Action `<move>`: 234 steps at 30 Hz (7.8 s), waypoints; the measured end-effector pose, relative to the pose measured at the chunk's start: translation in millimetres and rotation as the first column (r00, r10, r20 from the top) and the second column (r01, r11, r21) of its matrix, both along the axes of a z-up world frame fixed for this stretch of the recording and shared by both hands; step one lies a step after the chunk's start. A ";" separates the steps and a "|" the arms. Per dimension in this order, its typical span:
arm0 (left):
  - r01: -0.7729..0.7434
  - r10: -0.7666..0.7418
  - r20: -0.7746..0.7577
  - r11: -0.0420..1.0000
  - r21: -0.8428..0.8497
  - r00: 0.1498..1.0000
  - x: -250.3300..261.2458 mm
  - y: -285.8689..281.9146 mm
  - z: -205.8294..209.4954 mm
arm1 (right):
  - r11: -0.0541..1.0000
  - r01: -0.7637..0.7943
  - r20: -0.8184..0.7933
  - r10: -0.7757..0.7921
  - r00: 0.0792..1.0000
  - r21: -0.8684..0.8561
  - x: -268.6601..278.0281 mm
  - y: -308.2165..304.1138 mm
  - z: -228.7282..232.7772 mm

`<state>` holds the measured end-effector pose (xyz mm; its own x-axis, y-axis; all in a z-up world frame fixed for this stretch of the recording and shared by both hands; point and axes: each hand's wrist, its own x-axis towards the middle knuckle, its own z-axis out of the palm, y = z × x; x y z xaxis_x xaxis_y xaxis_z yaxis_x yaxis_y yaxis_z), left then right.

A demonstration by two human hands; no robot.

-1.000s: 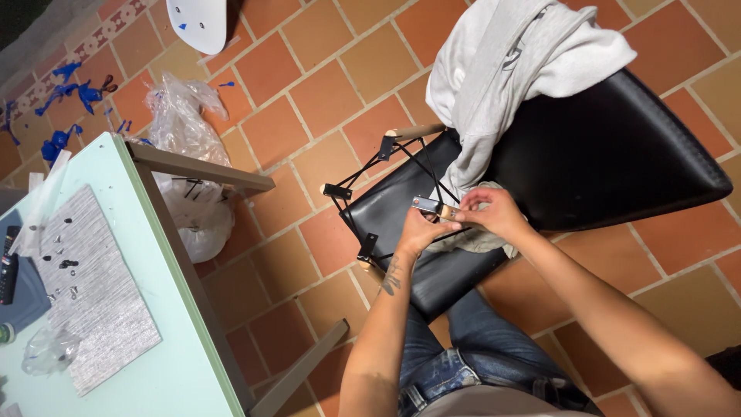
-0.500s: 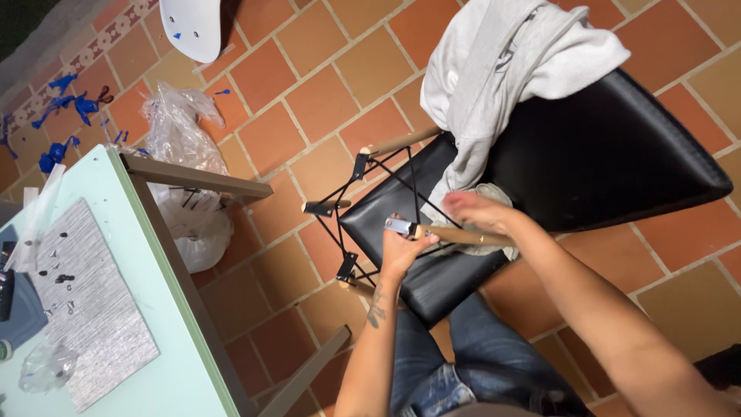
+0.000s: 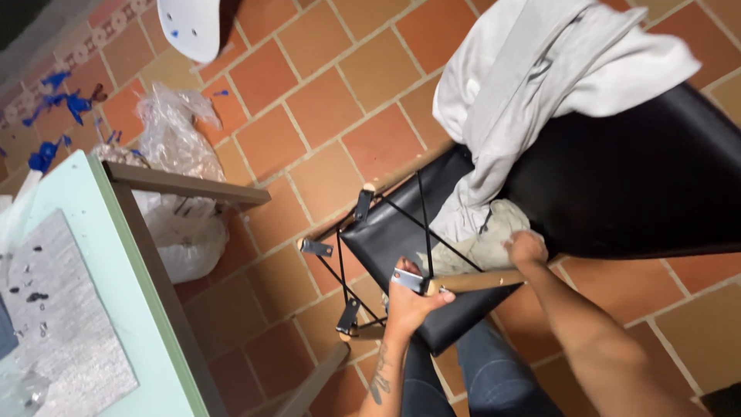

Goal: Assembling a chair by attaching legs to a frame and then to the seat

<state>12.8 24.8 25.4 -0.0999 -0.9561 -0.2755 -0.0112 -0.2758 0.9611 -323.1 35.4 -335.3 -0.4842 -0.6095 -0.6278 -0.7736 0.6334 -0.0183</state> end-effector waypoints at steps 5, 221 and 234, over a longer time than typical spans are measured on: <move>-0.034 0.034 -0.001 0.999 -0.016 0.999 9.9 1.8 -2.6 | 0.525 0.318 0.444 0.131 0.886 -0.789 -6.1 7.8 154.4; -0.161 0.210 -0.351 0.973 0.164 0.913 -54.2 -24.6 -45.9 | 0.289 -0.031 0.273 0.930 0.246 -0.957 123.2 -61.8 511.2; -0.209 0.249 -0.358 0.967 0.148 0.900 -53.4 -23.6 12.2 | 0.153 0.054 0.157 0.811 0.564 -0.987 126.6 -77.5 478.9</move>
